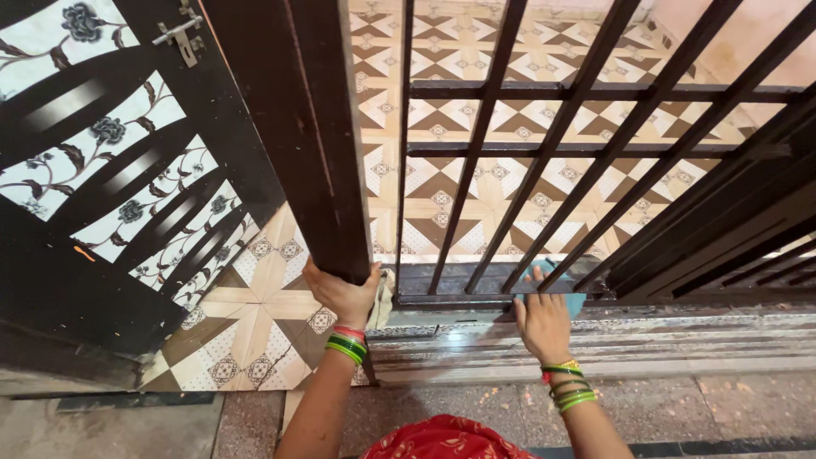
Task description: The person wipes the metal bars of a gate with a cloth, moving the cloth along both vertical and horizontal sections of the grill.
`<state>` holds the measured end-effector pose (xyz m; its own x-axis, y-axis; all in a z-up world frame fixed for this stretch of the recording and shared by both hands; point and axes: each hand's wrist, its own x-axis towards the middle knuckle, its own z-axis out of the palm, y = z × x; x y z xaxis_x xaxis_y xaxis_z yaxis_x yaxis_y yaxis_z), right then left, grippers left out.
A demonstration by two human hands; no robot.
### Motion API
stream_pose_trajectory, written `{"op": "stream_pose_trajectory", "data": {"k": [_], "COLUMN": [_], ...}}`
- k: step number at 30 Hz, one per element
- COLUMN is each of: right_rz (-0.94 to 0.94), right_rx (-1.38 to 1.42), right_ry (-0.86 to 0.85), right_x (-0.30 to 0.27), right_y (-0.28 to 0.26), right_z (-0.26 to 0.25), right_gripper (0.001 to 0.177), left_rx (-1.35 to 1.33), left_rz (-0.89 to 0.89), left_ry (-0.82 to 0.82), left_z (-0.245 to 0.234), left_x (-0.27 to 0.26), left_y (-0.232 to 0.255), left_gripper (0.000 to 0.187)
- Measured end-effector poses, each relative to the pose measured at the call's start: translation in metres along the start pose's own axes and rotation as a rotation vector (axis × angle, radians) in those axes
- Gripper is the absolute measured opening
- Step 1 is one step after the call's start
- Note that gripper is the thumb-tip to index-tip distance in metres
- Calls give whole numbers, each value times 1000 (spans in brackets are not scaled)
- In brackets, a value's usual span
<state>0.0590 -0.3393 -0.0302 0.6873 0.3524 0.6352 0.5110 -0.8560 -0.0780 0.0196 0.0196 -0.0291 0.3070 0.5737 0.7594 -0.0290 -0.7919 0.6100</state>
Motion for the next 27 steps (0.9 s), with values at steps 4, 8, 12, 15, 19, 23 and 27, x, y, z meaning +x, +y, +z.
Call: {"op": "stream_pose_trajectory", "data": {"k": [4,8,12,15,19,23,27], "right_rz": [-27,-126,-161,-329,-315,-153,1109], "right_rx": [-68,56,166,154,242,477,1256], "right_ry": [-50,6,-253,-178,-238,-132,-74], "right_x": [4,16,31,34,31,3,-16], "right_y": [-24,-84,-145,-171,-174,-172,-180], "right_z": [18,37,42,47,50,38,23], "right_gripper": [60,63,53,51,48,48,37], "left_rx": [-5,8,51,103,107,124,114], "left_rz": [16,30,39,63,55,67,88], "left_ry": [17,13,6,22,-8,-3,-19], "left_z": [4,7,11,16,18,20,19], "left_x": [-4,-10,-16,-19,-23,-27,-24], "left_y": [-7,-15,-20,-25,-30,-35,-31], "left_gripper": [119,121,122,124,128,127,128]}}
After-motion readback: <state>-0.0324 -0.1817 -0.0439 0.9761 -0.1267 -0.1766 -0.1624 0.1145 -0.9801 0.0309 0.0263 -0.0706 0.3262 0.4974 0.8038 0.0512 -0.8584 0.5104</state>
